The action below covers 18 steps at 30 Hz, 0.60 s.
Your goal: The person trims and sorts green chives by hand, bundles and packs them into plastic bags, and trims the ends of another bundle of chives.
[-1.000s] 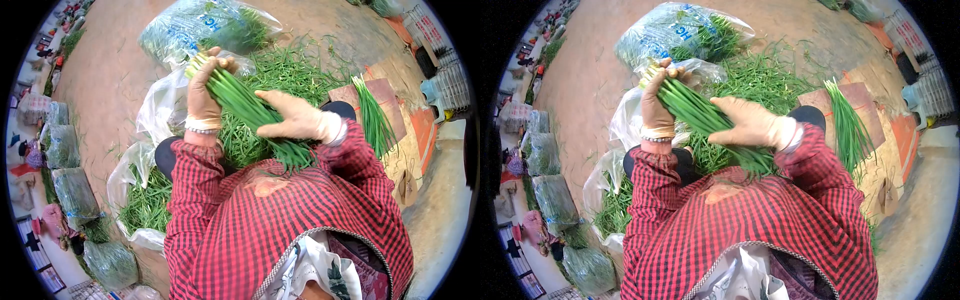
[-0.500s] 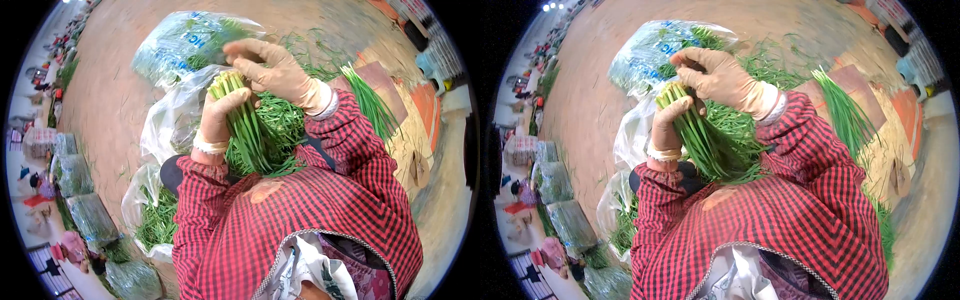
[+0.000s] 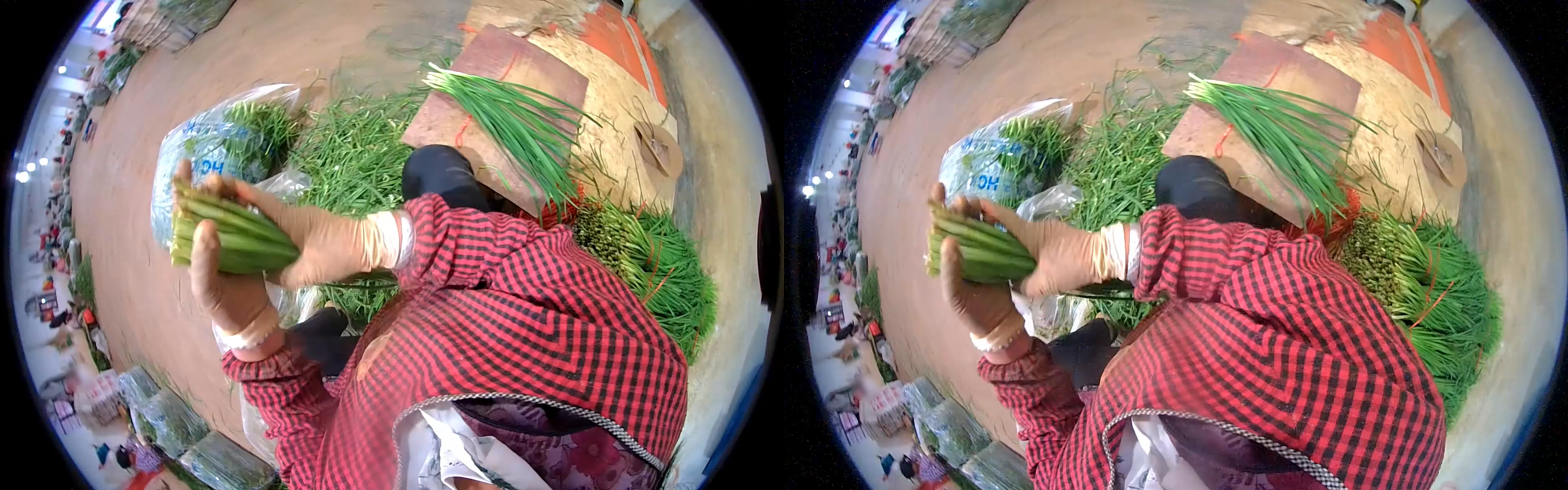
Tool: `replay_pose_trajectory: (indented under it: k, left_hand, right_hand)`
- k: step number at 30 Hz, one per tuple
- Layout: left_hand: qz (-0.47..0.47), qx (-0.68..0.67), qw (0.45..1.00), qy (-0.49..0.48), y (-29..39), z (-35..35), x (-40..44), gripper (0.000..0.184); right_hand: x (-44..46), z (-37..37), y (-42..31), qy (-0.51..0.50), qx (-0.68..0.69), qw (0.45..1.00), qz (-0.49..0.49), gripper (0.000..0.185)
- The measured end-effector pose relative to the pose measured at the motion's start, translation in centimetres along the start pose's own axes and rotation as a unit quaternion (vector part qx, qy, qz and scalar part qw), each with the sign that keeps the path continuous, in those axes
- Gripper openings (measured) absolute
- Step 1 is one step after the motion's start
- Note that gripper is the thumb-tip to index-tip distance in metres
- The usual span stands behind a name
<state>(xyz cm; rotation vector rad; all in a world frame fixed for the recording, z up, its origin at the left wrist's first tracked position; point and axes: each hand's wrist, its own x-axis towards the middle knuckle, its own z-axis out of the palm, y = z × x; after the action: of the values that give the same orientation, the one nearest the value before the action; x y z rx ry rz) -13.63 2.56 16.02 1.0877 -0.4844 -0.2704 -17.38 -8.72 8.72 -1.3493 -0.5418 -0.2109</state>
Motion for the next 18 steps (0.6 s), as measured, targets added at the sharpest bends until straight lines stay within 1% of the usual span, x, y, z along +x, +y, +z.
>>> replay_pose_trajectory:
  k: [1,2,3,4,5,6,7,8,9,11,12,13,15,16,17,18]
  left_hand:
    - [-0.007,0.000,1.000,-0.005,0.0,1.2,0.5,0.068]
    - [0.000,-0.032,0.998,-0.049,0.0,2.7,0.8,0.069]
    - [0.010,-0.066,0.994,-0.090,0.0,3.5,1.1,0.070]
    - [0.029,0.027,0.996,-0.080,0.4,1.8,1.5,0.067]
    - [0.051,0.116,0.988,-0.083,0.0,1.3,2.1,0.061]
    - [0.001,0.110,0.992,-0.066,0.1,0.4,1.6,0.056]
    - [-0.052,0.104,0.992,-0.047,0.0,-0.2,1.2,0.052]
    - [-0.087,0.069,0.993,-0.049,-0.9,-2.4,1.1,0.044]
    - [-0.111,0.034,0.991,-0.073,-2.0,-4.7,0.7,0.041]
    - [-0.166,0.095,0.982,-0.007,-3.1,-8.0,-1.2,0.040]
    - [-0.187,0.094,0.977,0.039,-3.5,-9.4,-2.4,0.038]
    - [-0.196,0.099,0.973,0.070,-4.2,-11.7,-3.4,0.036]
    - [-0.188,0.084,0.974,0.094,-4.1,-15.8,-5.5,0.038]
    - [-0.185,0.098,0.972,0.109,-3.6,-17.6,-6.5,0.038]
    - [-0.182,0.131,0.962,0.153,-3.1,-19.3,-7.8,0.038]
    - [-0.187,0.133,0.956,0.182,-0.2,-20.3,-6.9,0.038]
  right_hand:
    - [0.3,-1.4,-0.8,0.011,0.029,0.999,0.031,0.103]
    - [0.8,-2.6,-1.5,0.045,0.165,0.985,-0.004,0.076]
    - [0.9,-4.5,-3.3,0.016,0.108,0.993,0.038,0.078]
    - [1.0,-6.4,-5.1,-0.018,0.047,0.996,0.077,0.081]
    - [0.6,-8.1,-9.2,0.028,-0.068,0.983,0.170,0.071]
    - [0.2,-10.1,-11.2,0.056,-0.087,0.973,0.207,0.063]
    - [-0.5,-13.4,-12.4,0.060,-0.133,0.959,0.244,0.056]
    - [-1.1,-16.6,-13.5,0.061,-0.177,0.941,0.282,0.051]
    - [-2.2,-19.7,-14.1,0.062,-0.238,0.922,0.299,0.050]
    - [-6.2,-25.3,-14.6,0.070,-0.396,0.857,0.323,0.049]
    - [-7.8,-27.2,-13.7,0.068,-0.453,0.823,0.336,0.048]
    - [-9.1,-27.8,-12.0,0.060,-0.492,0.794,0.351,0.048]
    - [-9.7,-25.9,-8.6,0.025,-0.531,0.755,0.384,0.053]
    - [-10.6,-24.3,-7.1,0.018,-0.580,0.700,0.415,0.059]
    - [-10.9,-23.8,-5.7,0.003,-0.608,0.649,0.457,0.063]
    - [-9.3,-24.4,-5.9,-0.007,-0.615,0.612,0.497,0.067]
